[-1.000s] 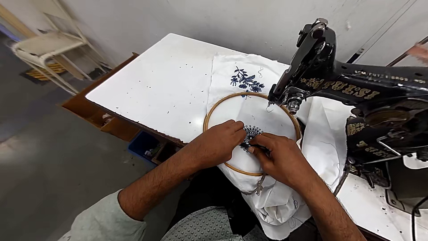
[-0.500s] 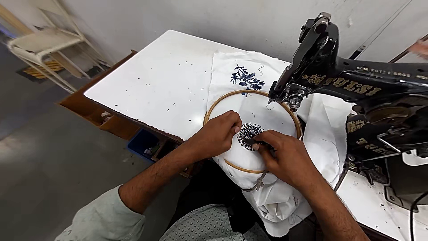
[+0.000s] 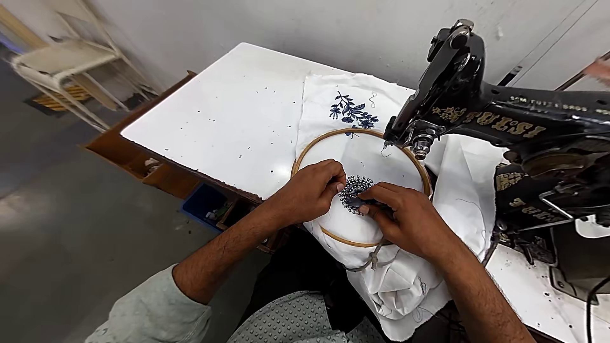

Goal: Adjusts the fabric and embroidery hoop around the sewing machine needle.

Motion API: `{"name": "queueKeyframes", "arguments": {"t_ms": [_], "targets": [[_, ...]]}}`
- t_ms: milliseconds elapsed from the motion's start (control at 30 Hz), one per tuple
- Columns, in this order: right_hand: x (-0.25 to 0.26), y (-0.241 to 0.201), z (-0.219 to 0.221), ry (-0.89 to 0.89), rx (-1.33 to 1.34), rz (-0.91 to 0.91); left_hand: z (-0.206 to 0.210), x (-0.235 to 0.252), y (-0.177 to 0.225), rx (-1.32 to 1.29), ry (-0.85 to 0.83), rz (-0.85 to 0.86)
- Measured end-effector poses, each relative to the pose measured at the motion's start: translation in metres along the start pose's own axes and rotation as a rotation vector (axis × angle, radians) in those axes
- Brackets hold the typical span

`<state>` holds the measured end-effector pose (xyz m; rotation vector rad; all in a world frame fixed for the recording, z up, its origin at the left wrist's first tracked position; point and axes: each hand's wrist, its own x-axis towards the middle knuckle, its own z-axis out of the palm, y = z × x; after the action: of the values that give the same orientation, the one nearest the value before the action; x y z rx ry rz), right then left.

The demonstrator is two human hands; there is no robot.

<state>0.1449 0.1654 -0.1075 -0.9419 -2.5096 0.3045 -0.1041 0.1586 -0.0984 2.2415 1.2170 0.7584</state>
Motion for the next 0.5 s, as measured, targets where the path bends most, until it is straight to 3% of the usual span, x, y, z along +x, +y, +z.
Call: {"name": "queueKeyframes", "arguments": {"t_ms": [500], "targets": [[0.000,-0.004,0.009,0.072,-0.039,-0.016,-0.002,0.002,-0.001,-0.008,-0.064,0.047]]}}
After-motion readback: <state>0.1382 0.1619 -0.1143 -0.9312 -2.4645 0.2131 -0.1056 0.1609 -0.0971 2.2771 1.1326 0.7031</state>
